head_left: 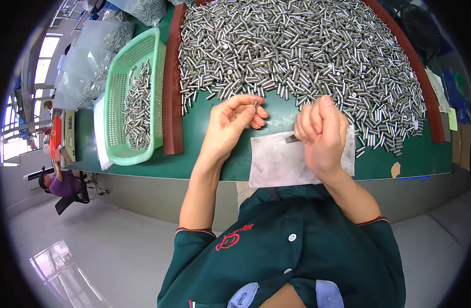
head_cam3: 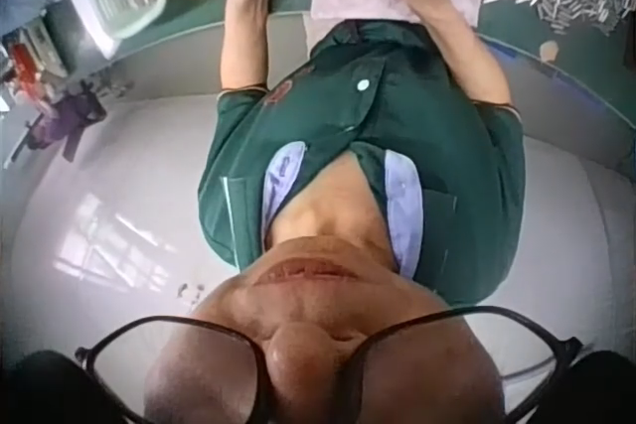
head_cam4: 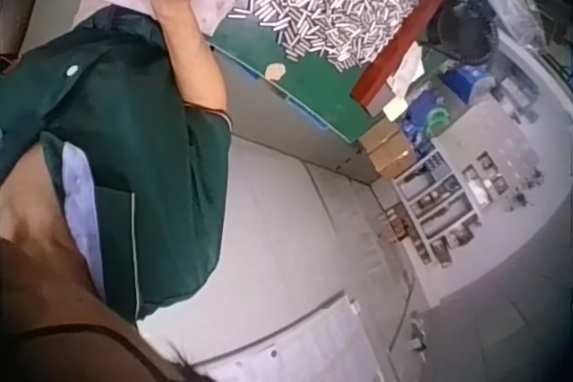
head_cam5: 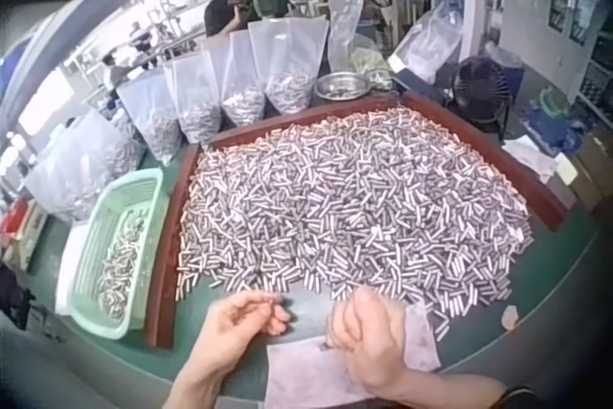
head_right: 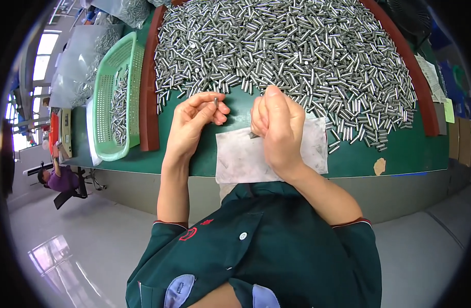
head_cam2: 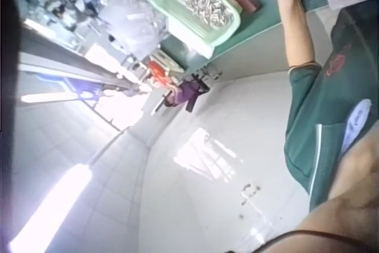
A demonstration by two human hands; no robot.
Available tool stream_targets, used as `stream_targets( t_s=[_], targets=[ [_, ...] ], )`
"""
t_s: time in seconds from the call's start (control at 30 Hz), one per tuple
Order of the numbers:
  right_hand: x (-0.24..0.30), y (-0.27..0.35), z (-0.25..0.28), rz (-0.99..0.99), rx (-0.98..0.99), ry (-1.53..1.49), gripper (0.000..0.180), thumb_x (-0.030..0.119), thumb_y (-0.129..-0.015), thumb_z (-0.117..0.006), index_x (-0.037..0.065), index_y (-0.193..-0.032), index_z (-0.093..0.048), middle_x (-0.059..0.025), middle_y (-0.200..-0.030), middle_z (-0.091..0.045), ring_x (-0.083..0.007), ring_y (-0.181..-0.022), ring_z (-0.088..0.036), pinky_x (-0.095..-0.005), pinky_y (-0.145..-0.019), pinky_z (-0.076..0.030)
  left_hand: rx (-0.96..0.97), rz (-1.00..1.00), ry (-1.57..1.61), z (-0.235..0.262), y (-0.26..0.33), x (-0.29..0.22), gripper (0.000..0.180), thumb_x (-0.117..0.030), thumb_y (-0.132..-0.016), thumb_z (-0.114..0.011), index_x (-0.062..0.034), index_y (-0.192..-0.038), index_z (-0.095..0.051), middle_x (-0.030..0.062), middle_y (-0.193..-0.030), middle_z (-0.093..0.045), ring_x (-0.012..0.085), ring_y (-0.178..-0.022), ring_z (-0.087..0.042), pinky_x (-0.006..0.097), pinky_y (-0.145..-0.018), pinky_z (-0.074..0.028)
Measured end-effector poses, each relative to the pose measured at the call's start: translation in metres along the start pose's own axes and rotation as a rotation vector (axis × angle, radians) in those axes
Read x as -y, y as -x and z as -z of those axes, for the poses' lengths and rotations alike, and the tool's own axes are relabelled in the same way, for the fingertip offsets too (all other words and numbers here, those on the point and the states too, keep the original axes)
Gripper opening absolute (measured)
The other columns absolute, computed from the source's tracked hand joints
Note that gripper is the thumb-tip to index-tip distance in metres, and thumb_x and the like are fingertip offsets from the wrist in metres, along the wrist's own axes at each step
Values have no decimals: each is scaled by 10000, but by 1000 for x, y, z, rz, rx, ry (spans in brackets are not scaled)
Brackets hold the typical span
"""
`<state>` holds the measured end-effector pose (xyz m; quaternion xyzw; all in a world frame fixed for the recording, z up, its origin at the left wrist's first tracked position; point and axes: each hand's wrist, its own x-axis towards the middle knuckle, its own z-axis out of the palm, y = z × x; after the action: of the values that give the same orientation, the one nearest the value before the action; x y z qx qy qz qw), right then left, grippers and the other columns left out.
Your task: Inspecting and sorting small metal bolts or screws at a workbench.
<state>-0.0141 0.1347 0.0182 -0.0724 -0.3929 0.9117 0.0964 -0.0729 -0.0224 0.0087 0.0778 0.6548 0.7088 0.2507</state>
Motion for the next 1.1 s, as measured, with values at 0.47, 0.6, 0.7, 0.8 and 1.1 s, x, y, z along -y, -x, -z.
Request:
stream_targets(
  t_s=[0.47, 0.6, 0.7, 0.8, 1.1],
  targets=[
    [1, -2, 0, -6, -26, -25, 404, 224, -893, -354, 88, -519, -285, 7, -459, -317, -52, -412, -239, -209, -389, -194, -183, -418, -913, -42, 38, 15, 111, 20, -659, -607, -13, -754, -559, 95, -713, -511, 268, -651, -518, 343, -576, -416],
    [-1, -4, 4, 22, -21, -122, 410, 234, -890, -354, 92, -512, -281, 10, -448, -297, -56, -406, -229, -213, -378, -180, -157, -435, -928, -43, 37, 17, 109, 24, -654, -609, -12, -745, -562, 91, -706, -508, 260, -641, -517, 336, -569, -416],
    [-3, -3, 3, 21, -26, -117, 413, 235, -890, -358, 94, -511, -278, 15, -451, -294, -54, -405, -226, -212, -374, -178, -158, -446, -951, -43, 36, 16, 99, 26, -642, -617, -8, -719, -566, 86, -683, -503, 254, -615, -514, 329, -549, -415],
    [-2, -3, 3, 23, -25, -51, 385, 259, -903, -288, 113, -547, -272, 11, -438, -264, -71, -388, -168, -228, -379, -170, -176, -444, -947, -44, 36, 15, 93, 26, -628, -627, -5, -696, -572, 80, -660, -498, 244, -587, -512, 321, -527, -414],
    [-2, -4, 1, 5, -32, -46, 383, 255, -902, -287, 113, -547, -272, 11, -431, -250, -73, -391, -165, -230, -379, -170, -164, -437, -962, -44, 33, 13, 96, 30, -622, -629, -7, -696, -580, 74, -650, -494, 235, -570, -510, 316, -515, -414]
  ],
)
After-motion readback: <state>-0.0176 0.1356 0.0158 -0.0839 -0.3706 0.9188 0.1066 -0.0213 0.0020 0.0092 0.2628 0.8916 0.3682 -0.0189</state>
